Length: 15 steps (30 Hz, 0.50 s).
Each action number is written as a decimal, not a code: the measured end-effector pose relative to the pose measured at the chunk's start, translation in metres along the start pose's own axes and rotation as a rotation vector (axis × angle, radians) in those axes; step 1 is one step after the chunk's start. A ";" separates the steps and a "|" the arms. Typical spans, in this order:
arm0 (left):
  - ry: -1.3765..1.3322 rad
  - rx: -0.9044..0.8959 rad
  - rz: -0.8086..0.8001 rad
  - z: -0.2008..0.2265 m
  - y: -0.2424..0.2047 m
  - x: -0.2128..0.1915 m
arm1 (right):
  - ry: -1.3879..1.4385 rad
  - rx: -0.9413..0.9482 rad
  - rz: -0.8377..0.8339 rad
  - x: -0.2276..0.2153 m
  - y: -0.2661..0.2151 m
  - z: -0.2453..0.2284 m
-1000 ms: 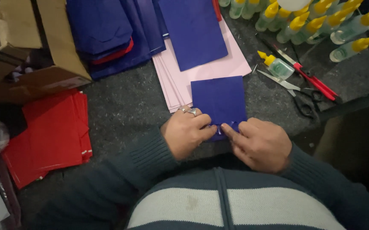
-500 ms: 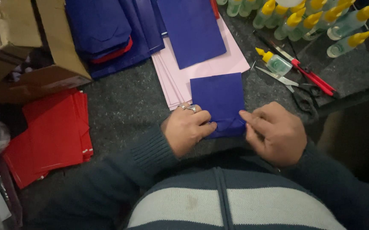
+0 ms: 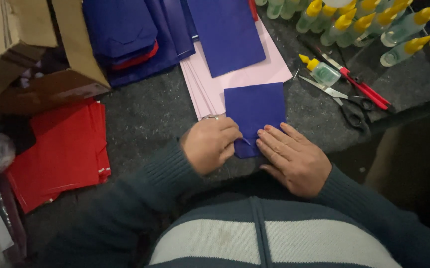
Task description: Folding and applying glue to blue paper sheets to assemble bags or folders.
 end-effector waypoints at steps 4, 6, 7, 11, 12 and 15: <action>0.003 -0.018 0.037 0.004 0.006 -0.003 | -0.010 -0.014 0.030 -0.004 0.000 -0.002; 0.077 0.025 -0.024 0.005 0.006 0.003 | -0.023 -0.012 0.011 0.001 -0.003 0.000; 0.078 0.025 -0.024 0.005 0.006 0.002 | -0.024 -0.012 0.012 0.000 -0.002 0.000; 0.206 0.090 -0.140 0.007 0.004 0.005 | -0.029 -0.023 0.001 0.003 -0.004 0.001; 0.251 0.097 -0.195 0.006 0.004 0.006 | -0.030 -0.023 -0.014 0.006 -0.005 0.003; 0.293 0.062 -0.249 0.020 0.009 -0.006 | -0.024 -0.029 0.000 0.002 -0.003 0.000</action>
Point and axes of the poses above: each hand's wrist, its own y-axis towards the middle knuckle, its own x-axis out of the palm, z = x × y, the point moved 8 cm from there along y, towards the middle knuckle, and after that the axes turned 14 degrees about z, right-handed, at the moved point
